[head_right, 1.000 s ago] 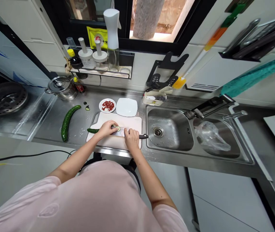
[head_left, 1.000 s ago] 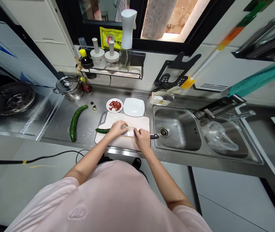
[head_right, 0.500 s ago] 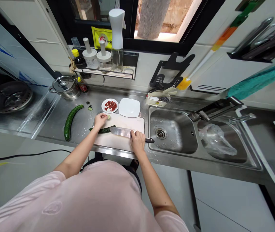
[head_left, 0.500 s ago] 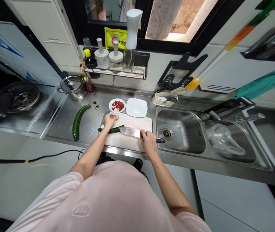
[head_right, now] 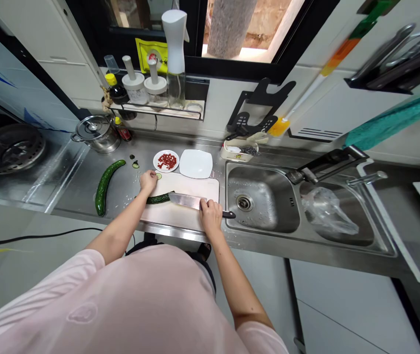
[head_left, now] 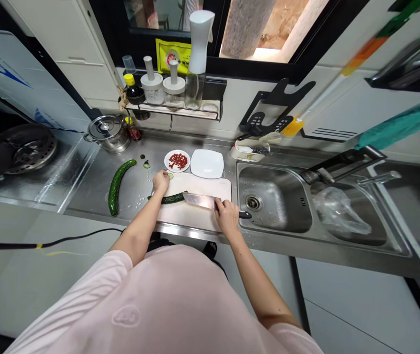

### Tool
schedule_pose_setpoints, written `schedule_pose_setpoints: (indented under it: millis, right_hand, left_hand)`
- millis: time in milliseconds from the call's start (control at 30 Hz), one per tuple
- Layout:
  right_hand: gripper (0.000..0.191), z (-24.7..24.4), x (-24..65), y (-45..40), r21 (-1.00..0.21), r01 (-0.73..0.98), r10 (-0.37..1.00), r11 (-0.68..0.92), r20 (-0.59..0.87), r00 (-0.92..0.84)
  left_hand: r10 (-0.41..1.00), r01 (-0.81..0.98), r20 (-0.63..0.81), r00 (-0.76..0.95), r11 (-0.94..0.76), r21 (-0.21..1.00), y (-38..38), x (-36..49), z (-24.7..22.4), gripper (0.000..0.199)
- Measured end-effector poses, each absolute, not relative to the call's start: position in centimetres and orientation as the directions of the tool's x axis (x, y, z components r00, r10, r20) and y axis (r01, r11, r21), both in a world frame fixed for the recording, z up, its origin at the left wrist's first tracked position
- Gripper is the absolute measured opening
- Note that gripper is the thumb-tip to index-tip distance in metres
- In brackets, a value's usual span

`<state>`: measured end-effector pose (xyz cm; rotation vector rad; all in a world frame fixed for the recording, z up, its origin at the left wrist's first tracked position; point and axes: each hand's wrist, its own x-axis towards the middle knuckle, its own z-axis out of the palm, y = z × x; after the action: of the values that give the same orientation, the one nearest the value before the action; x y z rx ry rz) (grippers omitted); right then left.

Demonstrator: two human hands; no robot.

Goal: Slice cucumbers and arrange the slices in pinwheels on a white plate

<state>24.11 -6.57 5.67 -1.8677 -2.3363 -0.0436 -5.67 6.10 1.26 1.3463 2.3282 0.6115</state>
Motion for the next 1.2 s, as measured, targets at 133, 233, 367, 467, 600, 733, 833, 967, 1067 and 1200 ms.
schedule_pose_setpoints:
  millis: [133, 233, 367, 467, 600, 733, 833, 967, 1067, 1200]
  right_hand:
    - [0.031, 5.8, 24.2, -6.5, -0.079, 0.973, 0.971, 0.219, 0.119, -0.209]
    - [0.031, 5.8, 24.3, -6.5, -0.084, 0.973, 0.972, 0.214, 0.114, -0.204]
    - [0.032, 5.8, 24.4, -6.5, -0.088, 0.974, 0.974, 0.21, 0.102, -0.2]
    - [0.033, 5.8, 24.5, -6.5, -0.095, 0.974, 0.976, 0.207, 0.091, -0.198]
    - [0.033, 5.7, 24.5, -6.5, -0.093, 0.973, 0.975, 0.21, 0.095, -0.201]
    - [0.033, 5.7, 24.5, -6.5, -0.086, 0.975, 0.975, 0.207, 0.104, -0.198]
    - [0.034, 5.7, 24.5, -6.6, -0.089, 0.975, 0.975, 0.205, 0.102, -0.196]
    - [0.036, 5.7, 24.5, -6.6, -0.097, 0.975, 0.978, 0.198, 0.084, -0.19]
    - [0.036, 5.6, 24.5, -6.6, -0.098, 0.976, 0.979, 0.195, 0.074, -0.188]
    - [0.036, 5.4, 24.6, -6.6, -0.095, 0.976, 0.98, 0.194, 0.073, -0.187]
  left_hand:
    - [0.897, 0.749, -0.094, -0.431, 0.414, 0.517, 6.1, -5.7, 1.6, 0.023]
    - [0.913, 0.768, -0.08, -0.4, 0.382, 0.515, 6.0, -5.8, 1.5, 0.024]
    - [0.931, 0.797, -0.049, -0.363, 0.337, 0.502, 5.7, -6.0, 1.2, 0.026]
    - [0.942, 0.823, -0.046, -0.332, 0.314, 0.473, 5.4, -6.1, 1.1, 0.029]
    - [0.949, 0.845, -0.044, -0.312, 0.299, 0.443, 5.2, -6.1, 1.0, 0.03]
    - [0.95, 0.847, -0.031, -0.31, 0.291, 0.446, 5.3, -6.1, 0.7, 0.03]
    - [0.951, 0.85, -0.026, -0.309, 0.289, 0.44, 5.4, -6.1, 0.6, 0.03]
    - [0.948, 0.852, -0.032, -0.315, 0.298, 0.431, 5.4, -6.1, 0.6, 0.031]
    - [0.947, 0.85, -0.033, -0.319, 0.301, 0.432, 5.4, -6.1, 0.7, 0.031]
    - [0.944, 0.848, -0.048, -0.325, 0.314, 0.427, 5.5, -5.9, 0.9, 0.032]
